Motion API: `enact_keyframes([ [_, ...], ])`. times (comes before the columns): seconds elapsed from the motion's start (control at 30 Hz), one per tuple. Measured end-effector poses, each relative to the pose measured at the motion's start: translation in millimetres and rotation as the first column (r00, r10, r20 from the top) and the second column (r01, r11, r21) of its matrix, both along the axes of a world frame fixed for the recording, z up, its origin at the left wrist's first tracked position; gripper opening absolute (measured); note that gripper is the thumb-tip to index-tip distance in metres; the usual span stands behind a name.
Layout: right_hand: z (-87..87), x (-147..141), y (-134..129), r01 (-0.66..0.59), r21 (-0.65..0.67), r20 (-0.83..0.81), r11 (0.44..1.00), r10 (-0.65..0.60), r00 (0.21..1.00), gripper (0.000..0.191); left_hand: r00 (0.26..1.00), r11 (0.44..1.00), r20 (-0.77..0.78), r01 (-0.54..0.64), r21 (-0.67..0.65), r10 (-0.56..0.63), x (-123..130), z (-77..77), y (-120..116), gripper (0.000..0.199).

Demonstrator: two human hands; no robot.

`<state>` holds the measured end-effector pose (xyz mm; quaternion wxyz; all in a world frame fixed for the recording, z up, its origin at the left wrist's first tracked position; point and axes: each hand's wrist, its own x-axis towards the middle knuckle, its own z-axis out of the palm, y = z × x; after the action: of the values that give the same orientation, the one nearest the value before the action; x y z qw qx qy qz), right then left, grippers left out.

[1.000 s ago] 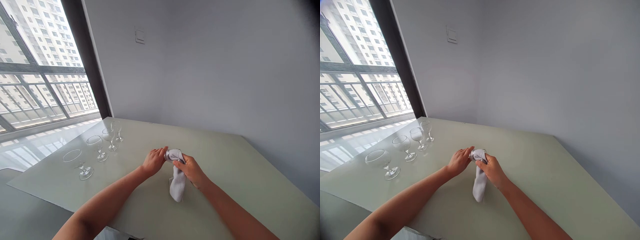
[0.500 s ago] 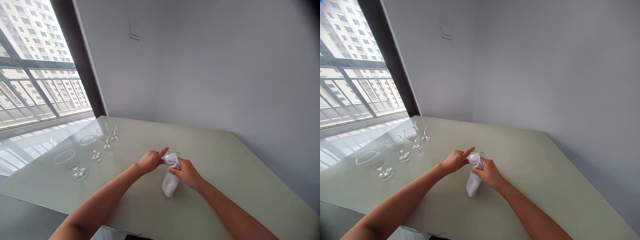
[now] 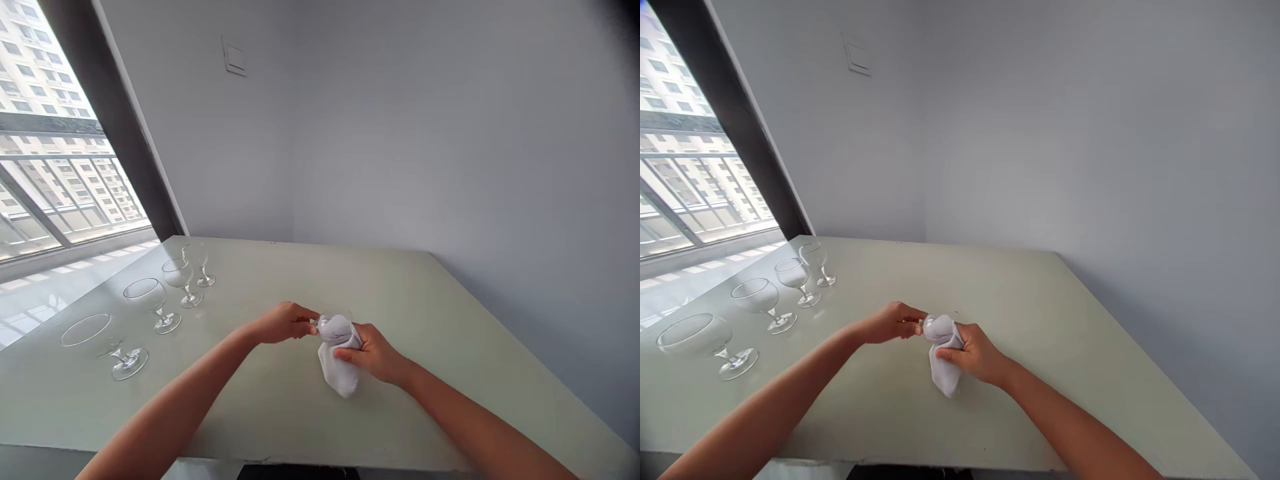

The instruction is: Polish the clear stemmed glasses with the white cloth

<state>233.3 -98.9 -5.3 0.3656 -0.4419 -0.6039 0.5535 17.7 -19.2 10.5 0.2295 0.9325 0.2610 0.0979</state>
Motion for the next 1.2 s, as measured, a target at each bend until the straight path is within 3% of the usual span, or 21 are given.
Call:
enact_keyframes([
  [0.03, -1.3, 0.7, -1.5, 0.012, -0.031, -0.031, 0.999, -0.013, 0.999, 0.024, 0.999, 0.999, -0.029, 0.028, -0.026, -0.029, 1.7, 1.5, -3.3, 0.042],
  [0.1, -3.1, -0.2, -1.7, 0.124, -0.139, -0.181, 0.982, -0.148, 0.972, 0.028, 0.999, 0.988, -0.008, -0.044, 0.146, 0.045, 9.1, 0.4, -11.7, 0.037],
  [0.17, -2.2, -2.5, -0.9, 0.219, -0.266, -0.338, 0.939, -0.303, 0.891, 0.030, 0.983, 0.883, 0.081, -0.182, 0.433, 0.163, 18.8, -3.6, -20.2, 0.032],
  [0.23, 1.8, -3.4, -2.8, 0.222, -0.316, -0.416, 0.922, -0.345, 0.841, 0.031, 0.978, 0.788, 0.104, -0.207, 0.580, 0.181, 25.3, -5.7, -25.0, 0.034],
  [0.3, 7.6, -1.2, -8.9, 0.186, -0.251, -0.386, 0.950, -0.275, 0.881, 0.033, 0.985, 0.821, 0.084, -0.174, 0.543, 0.153, 25.2, -1.8, -23.9, 0.036],
  [0.4, 13.7, 7.2, -21.7, 0.075, -0.072, -0.156, 0.995, -0.086, 0.984, 0.030, 1.000, 0.987, -0.001, -0.029, 0.157, 0.029, 15.9, 12.7, -15.2, 0.043],
  [0.43, 14.0, 10.0, -25.1, 0.024, -0.031, -0.078, 0.999, -0.026, 0.997, 0.027, 0.998, 0.999, -0.046, 0.040, -0.021, -0.041, 12.9, 17.5, -12.5, 0.047],
  [0.5, 11.8, 13.3, -28.0, -0.014, -0.013, -0.028, 1.000, 0.014, 1.000, 0.025, 0.984, 0.956, -0.110, 0.108, -0.271, -0.142, 10.6, 22.7, -10.6, 0.051],
  [0.53, 9.8, 13.3, -27.4, 0.016, -0.034, -0.066, 0.999, -0.018, 0.998, 0.026, 0.986, 0.958, -0.117, 0.087, -0.273, -0.122, 12.0, 22.6, -12.0, 0.052],
  [0.57, 7.8, 12.1, -25.5, 0.075, -0.077, -0.138, 0.994, -0.085, 0.987, 0.027, 0.993, 0.983, -0.103, 0.033, -0.180, -0.052, 15.0, 20.9, -14.9, 0.050],
  [0.63, 5.1, 7.3, -19.8, 0.194, -0.209, -0.313, 0.958, -0.254, 0.915, 0.029, 0.994, 0.977, 0.001, -0.111, 0.183, 0.113, 23.8, 14.1, -23.7, 0.038],
  [0.7, 5.7, 1.3, -15.1, 0.229, -0.320, -0.437, 0.919, -0.358, 0.825, 0.028, 0.982, 0.834, 0.100, -0.187, 0.519, 0.158, 32.0, 6.8, -31.9, 0.032],
  [0.77, 9.4, -3.1, -14.7, 0.210, -0.336, -0.491, 0.918, -0.362, 0.793, 0.029, 0.987, 0.742, 0.098, -0.160, 0.652, 0.127, 34.8, 3.4, -34.8, 0.034],
  [0.8, 11.8, -4.1, -16.5, 0.197, -0.309, -0.489, 0.930, -0.333, 0.806, 0.029, 0.989, 0.743, 0.087, -0.144, 0.653, 0.116, 33.6, 4.0, -33.8, 0.033],
  [0.87, 16.2, -3.3, -23.2, 0.170, -0.205, -0.413, 0.964, -0.243, 0.878, 0.031, 0.992, 0.827, 0.075, -0.124, 0.548, 0.099, 26.4, 9.7, -28.4, 0.035],
  [0.93, 18.5, -0.5, -30.8, 0.095, -0.091, -0.266, 0.991, -0.117, 0.957, 0.034, 1.000, 0.960, 0.011, -0.023, 0.279, 0.021, 16.4, 18.9, -22.1, 0.037],
  [0.97, 18.4, 0.6, -33.6, 0.041, -0.056, -0.195, 0.998, -0.051, 0.980, 0.035, 0.998, 0.993, -0.039, 0.056, 0.102, -0.053, 11.8, 23.2, -20.0, 0.040],
  [1.03, 15.6, 1.0, -35.6, -0.026, -0.046, -0.149, 0.999, 0.018, 0.989, 0.035, 0.975, 0.968, -0.118, 0.162, -0.189, -0.187, 6.1, 27.9, -19.3, 0.046],
  [1.07, 13.3, -0.1, -34.5, -0.014, -0.074, -0.182, 0.997, 0.000, 0.983, 0.033, 0.974, 0.963, -0.131, 0.152, -0.221, -0.184, 5.4, 27.6, -20.9, 0.047],
  [1.13, 8.3, -4.1, -29.3, 0.094, -0.178, -0.307, 0.980, -0.146, 0.941, 0.030, 0.996, 1.000, -0.085, 0.018, -0.019, -0.019, 7.2, 21.8, -26.5, 0.043],
  [1.2, 5.5, -8.6, -23.4, 0.184, -0.292, -0.403, 0.939, -0.295, 0.866, 0.027, 0.990, 0.941, 0.036, -0.138, 0.309, 0.133, 10.3, 12.9, -32.3, 0.036],
])
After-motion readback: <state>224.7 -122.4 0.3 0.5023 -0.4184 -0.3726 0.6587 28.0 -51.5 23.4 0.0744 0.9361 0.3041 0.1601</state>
